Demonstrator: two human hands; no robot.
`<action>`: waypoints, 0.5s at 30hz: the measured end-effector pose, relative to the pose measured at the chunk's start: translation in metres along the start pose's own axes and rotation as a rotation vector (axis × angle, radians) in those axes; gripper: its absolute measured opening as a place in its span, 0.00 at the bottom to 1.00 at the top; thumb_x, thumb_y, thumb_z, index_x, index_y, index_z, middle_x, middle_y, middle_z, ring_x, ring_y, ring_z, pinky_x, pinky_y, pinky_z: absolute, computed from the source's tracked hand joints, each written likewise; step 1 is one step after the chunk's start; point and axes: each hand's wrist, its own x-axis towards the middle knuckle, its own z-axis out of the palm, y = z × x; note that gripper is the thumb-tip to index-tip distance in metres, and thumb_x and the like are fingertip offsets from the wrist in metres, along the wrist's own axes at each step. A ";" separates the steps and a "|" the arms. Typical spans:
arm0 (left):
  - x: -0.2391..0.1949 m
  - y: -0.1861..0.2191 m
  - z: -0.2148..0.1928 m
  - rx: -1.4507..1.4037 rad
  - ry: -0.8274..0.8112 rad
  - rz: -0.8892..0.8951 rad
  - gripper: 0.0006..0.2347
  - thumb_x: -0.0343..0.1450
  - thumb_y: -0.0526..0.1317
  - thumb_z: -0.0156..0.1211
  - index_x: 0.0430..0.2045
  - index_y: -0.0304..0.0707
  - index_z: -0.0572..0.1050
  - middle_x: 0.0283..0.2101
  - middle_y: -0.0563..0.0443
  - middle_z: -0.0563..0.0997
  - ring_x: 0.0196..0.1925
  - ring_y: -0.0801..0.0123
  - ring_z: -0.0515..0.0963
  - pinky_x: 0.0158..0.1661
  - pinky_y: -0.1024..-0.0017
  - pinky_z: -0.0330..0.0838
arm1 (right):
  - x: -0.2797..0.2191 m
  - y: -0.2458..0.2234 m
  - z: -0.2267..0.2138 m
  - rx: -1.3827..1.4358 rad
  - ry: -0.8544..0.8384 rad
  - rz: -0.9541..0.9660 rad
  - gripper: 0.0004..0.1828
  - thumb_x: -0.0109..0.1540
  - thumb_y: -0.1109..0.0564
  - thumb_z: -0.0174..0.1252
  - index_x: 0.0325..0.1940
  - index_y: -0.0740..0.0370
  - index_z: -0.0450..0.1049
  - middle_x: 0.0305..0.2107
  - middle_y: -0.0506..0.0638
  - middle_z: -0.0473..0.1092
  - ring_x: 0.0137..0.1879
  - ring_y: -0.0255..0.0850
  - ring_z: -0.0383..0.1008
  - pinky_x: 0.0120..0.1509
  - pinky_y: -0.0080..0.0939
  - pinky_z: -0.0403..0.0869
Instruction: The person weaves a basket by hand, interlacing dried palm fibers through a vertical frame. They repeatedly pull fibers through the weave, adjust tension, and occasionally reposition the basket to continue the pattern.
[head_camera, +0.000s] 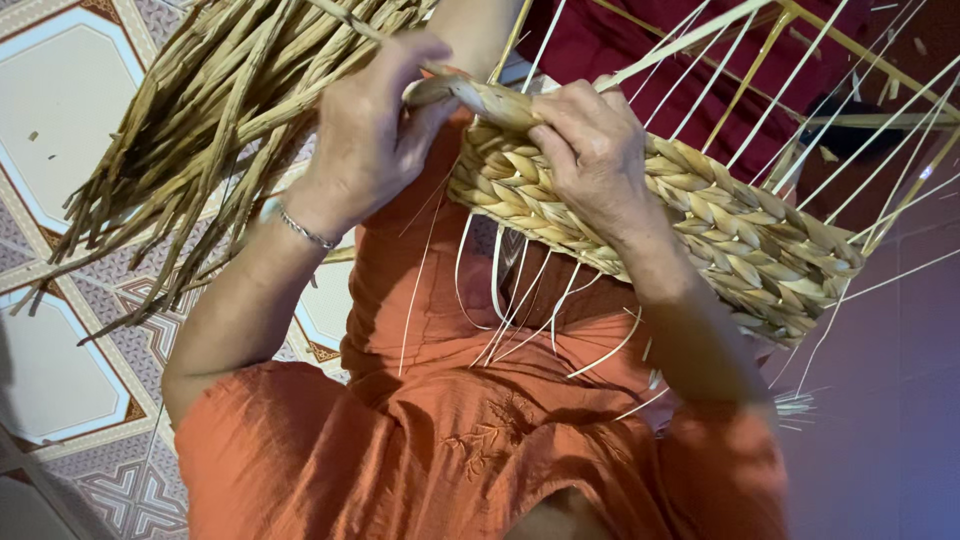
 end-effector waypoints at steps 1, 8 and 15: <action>0.002 0.000 0.000 0.187 0.026 0.099 0.07 0.79 0.35 0.63 0.45 0.31 0.72 0.36 0.47 0.78 0.39 0.64 0.80 0.39 0.72 0.77 | 0.000 0.001 0.001 0.005 0.017 0.005 0.07 0.68 0.63 0.65 0.50 0.60 0.81 0.40 0.47 0.75 0.41 0.38 0.64 0.47 0.40 0.68; -0.015 0.002 0.002 0.219 -0.612 -0.409 0.07 0.81 0.41 0.52 0.41 0.40 0.76 0.22 0.51 0.73 0.22 0.66 0.72 0.26 0.67 0.67 | -0.001 0.002 0.006 -0.024 0.047 0.024 0.05 0.67 0.64 0.65 0.47 0.61 0.81 0.40 0.47 0.75 0.42 0.39 0.64 0.47 0.41 0.68; -0.019 0.002 0.016 -1.308 -0.244 -0.806 0.05 0.76 0.38 0.62 0.36 0.37 0.74 0.31 0.58 0.75 0.31 0.79 0.69 0.34 0.81 0.65 | 0.002 -0.004 0.003 -0.027 0.023 0.013 0.10 0.65 0.65 0.66 0.51 0.64 0.80 0.41 0.48 0.73 0.41 0.41 0.64 0.46 0.41 0.67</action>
